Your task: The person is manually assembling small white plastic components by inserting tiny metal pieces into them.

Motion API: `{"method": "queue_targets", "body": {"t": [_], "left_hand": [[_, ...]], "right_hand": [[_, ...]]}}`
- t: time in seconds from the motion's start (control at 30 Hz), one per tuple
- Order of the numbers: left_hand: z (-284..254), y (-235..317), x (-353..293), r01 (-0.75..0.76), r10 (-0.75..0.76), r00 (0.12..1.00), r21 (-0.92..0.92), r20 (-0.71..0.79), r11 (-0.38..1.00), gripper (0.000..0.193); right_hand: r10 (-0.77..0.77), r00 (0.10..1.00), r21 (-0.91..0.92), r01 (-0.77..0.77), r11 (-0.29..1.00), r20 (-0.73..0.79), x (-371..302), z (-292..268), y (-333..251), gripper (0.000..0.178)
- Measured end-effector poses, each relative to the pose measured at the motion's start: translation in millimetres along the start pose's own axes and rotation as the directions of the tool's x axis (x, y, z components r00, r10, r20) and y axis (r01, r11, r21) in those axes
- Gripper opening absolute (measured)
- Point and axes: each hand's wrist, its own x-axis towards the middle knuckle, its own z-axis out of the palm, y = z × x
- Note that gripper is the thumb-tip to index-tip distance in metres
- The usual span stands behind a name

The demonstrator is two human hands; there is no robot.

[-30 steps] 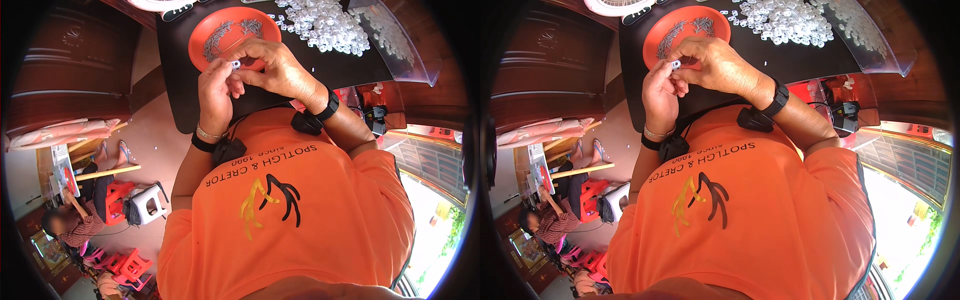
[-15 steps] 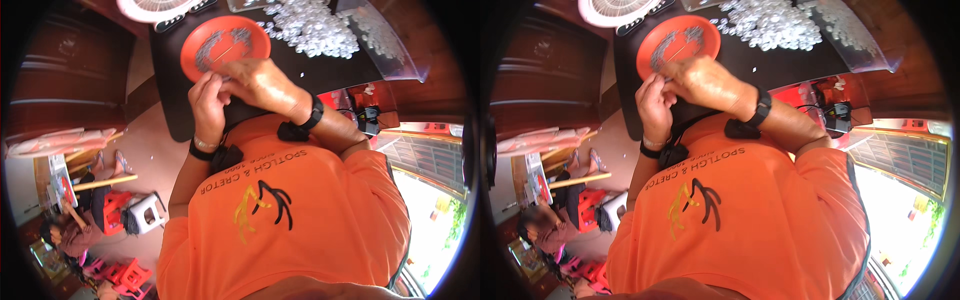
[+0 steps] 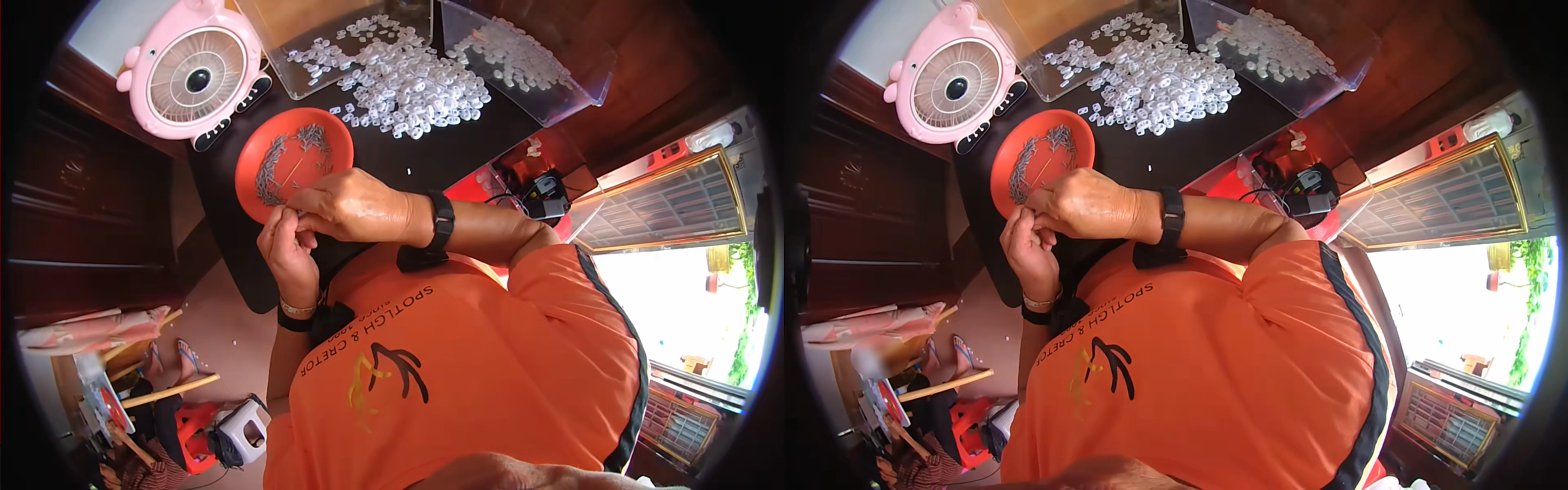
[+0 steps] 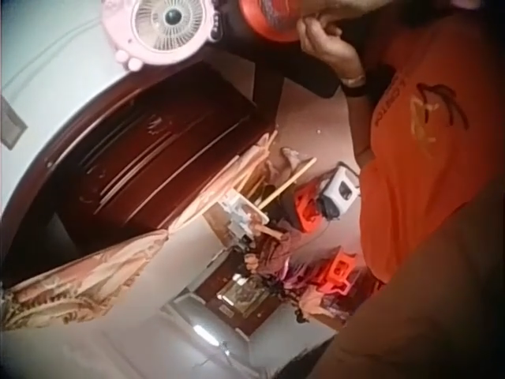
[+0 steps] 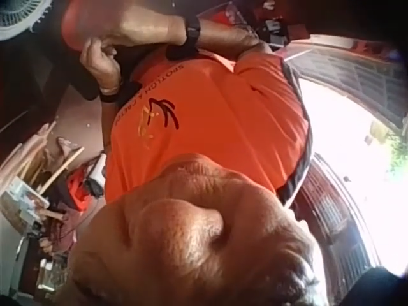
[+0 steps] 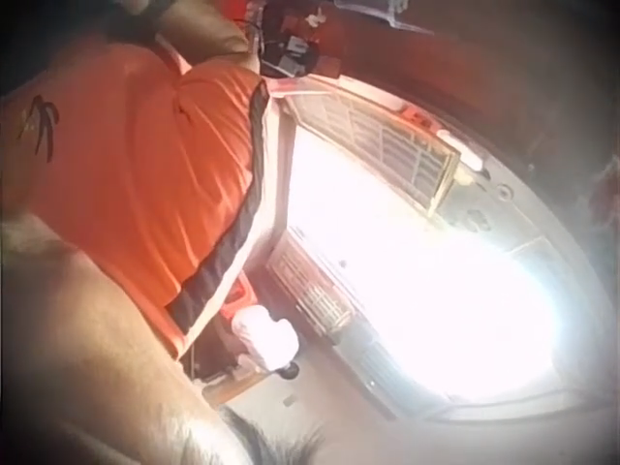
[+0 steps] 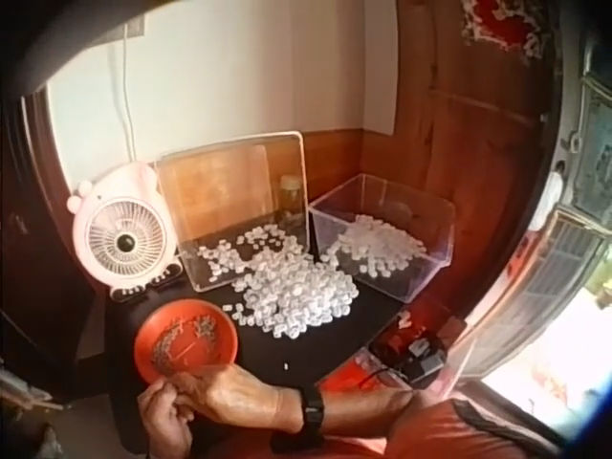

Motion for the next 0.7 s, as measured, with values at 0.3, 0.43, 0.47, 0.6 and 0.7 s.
{"method": "queue_targets", "body": {"t": [0.3,0.43,0.47,0.6,0.7], "left_hand": [[2.0,-1.1,2.8,-0.071,0.068,0.997,0.061,0.045,0.996,0.026],[1.4,1.7,2.8,-0.075,0.070,0.995,0.069,0.072,0.995,0.025],[2.4,1.3,2.6,-0.090,0.084,0.993,0.078,0.083,0.993,0.025],[4.1,-0.3,3.8,-0.147,0.133,0.985,0.122,0.114,0.982,0.024],[6.4,1.4,1.9,-0.134,0.124,0.986,0.081,0.113,0.988,0.024]], "right_hand": [[0.056,0.998,0.014,-0.056,0.998,0.003,3.8,-18.2,-6.4,0.024],[0.059,0.998,0.087,-0.056,0.995,-0.028,1.5,-13.9,-6.5,0.023],[0.060,0.998,0.090,-0.058,0.994,-0.022,0.8,-12.6,-6.8,0.023],[0.082,0.996,0.057,-0.080,0.995,-0.041,-2.7,-10.7,-8.4,0.019],[0.095,0.995,0.017,-0.094,0.995,-0.032,-4.5,-15.7,-10.5,0.020]]}}
